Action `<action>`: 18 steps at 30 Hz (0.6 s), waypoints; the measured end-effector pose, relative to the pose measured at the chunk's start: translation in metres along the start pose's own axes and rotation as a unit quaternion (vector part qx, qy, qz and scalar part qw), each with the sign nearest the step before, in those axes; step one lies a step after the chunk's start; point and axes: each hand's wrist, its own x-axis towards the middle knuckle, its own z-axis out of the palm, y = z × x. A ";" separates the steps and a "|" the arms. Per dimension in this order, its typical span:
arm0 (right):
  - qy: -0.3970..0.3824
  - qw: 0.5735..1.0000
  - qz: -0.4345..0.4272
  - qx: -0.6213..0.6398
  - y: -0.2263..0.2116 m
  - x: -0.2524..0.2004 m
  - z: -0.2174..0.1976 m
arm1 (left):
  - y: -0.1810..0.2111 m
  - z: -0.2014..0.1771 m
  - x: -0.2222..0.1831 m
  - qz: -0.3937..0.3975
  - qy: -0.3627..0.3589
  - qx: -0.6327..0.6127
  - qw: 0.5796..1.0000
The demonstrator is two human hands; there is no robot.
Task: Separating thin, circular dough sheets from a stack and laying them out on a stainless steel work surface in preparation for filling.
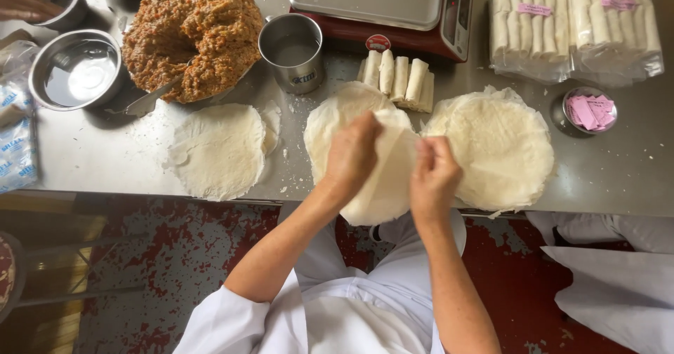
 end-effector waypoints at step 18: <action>0.013 0.991 0.122 0.053 0.033 0.043 -0.077 | -0.001 -0.100 0.036 -0.090 0.075 -0.152 0.981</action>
